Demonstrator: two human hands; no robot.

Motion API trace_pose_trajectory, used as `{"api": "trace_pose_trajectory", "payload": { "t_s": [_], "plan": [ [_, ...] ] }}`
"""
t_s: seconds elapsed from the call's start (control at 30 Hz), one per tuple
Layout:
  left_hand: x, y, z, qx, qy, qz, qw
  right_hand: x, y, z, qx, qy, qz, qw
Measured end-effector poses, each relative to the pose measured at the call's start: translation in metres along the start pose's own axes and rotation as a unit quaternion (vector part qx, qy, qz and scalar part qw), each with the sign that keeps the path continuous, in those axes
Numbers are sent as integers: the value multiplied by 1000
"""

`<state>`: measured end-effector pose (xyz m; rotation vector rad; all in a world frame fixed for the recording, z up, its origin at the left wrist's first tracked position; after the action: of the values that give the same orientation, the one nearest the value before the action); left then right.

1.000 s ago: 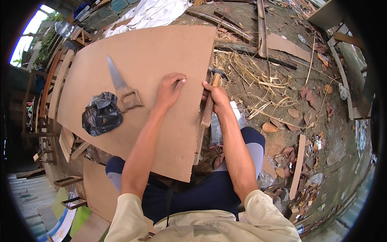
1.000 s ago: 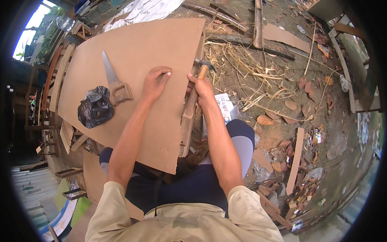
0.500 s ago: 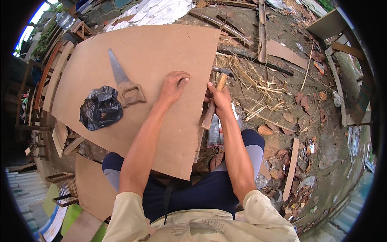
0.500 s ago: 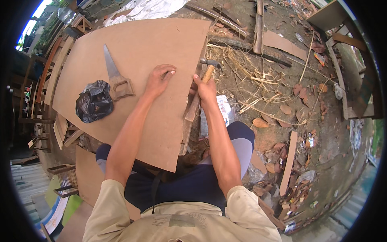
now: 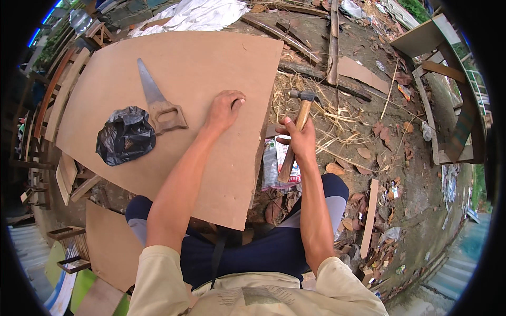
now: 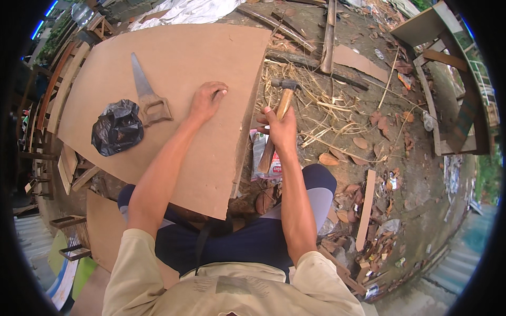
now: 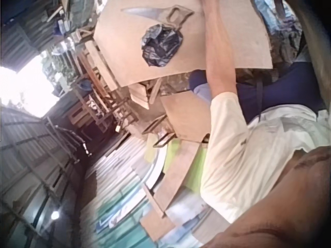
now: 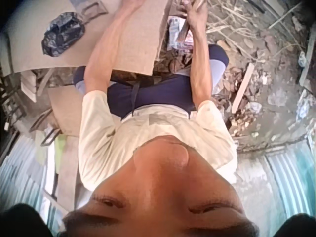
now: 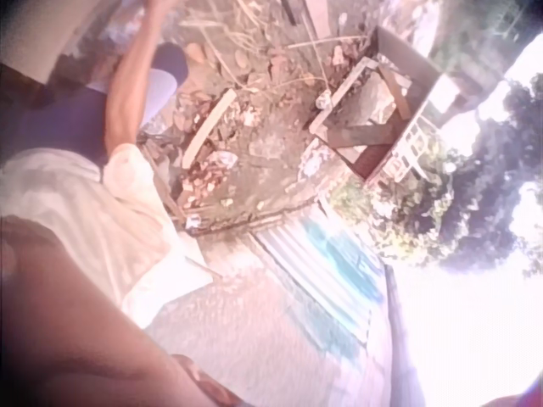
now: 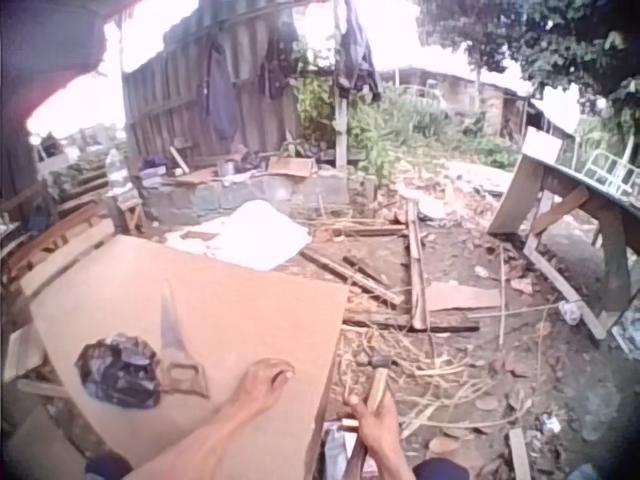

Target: The person sits on the ground and repeatedly hammers nails into a large sheet of plywood. They pick nails from a black plastic bag, place them on the board, and drive them in with a hammer. A hand saw rests on the plywood nearby.

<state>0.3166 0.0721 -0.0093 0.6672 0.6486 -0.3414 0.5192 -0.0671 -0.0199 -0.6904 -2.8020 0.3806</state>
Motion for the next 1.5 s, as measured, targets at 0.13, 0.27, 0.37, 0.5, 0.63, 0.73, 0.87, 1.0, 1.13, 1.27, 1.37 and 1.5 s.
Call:
{"api": "trace_pose_trajectory", "payload": {
  "t_s": [0.13, 0.27, 0.37, 0.5, 0.63, 0.73, 0.87, 1.0, 1.13, 1.27, 1.37, 1.5],
  "plan": [
    [-1, -2, -1, -15, -2, -1, 1000, 6, -16, -20, -29, -179, 21, 983],
    [-3, -2, -1, -17, 13, 1, 1000, 33, -21, -46, -132, -316, -12, 939],
    [0, -1, -1, -63, -16, -4, 998, 46, -22, -54, -206, -360, -13, 910],
    [-1, -1, -2, -62, -16, -4, 998, 64, -11, -52, -149, -438, -49, 885],
    [0, 0, -2, -70, -21, -2, 997, 71, -6, -55, -180, -468, -55, 864],
    [-1, -4, -5, -79, -33, 23, 996, 78, -18, -66, -197, -428, -30, 881],
    [-1, -1, -2, -49, -21, 24, 998, 74, -11, -51, -196, -493, -64, 845],
    [-1, -4, -4, -75, -42, 29, 996, 75, -19, -57, -211, -437, -31, 874],
    [-1, 0, -1, -67, -42, 31, 996, 72, -9, -44, -217, -509, -61, 831],
    [-1, -3, -6, -92, -71, 14, 993, 75, -15, -53, -194, -459, -33, 867],
    [-1, -2, -4, -80, -54, 25, 995, 76, -16, -50, -200, -466, -39, 861],
    [-1, 1, -7, -52, -50, 5, 997, 72, -11, -49, -191, -472, -38, 860]
  ]
}}
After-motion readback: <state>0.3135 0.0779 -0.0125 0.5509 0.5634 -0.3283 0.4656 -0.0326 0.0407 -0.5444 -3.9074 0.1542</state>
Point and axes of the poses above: each hand's wrist, its own y-axis towards the middle knuckle, its own x-axis out of the palm, z = x × y, the point moved 5 cm from there along y, towards the middle knuckle, and after that the axes turned 4 degrees about x, right-handed, at the moved point
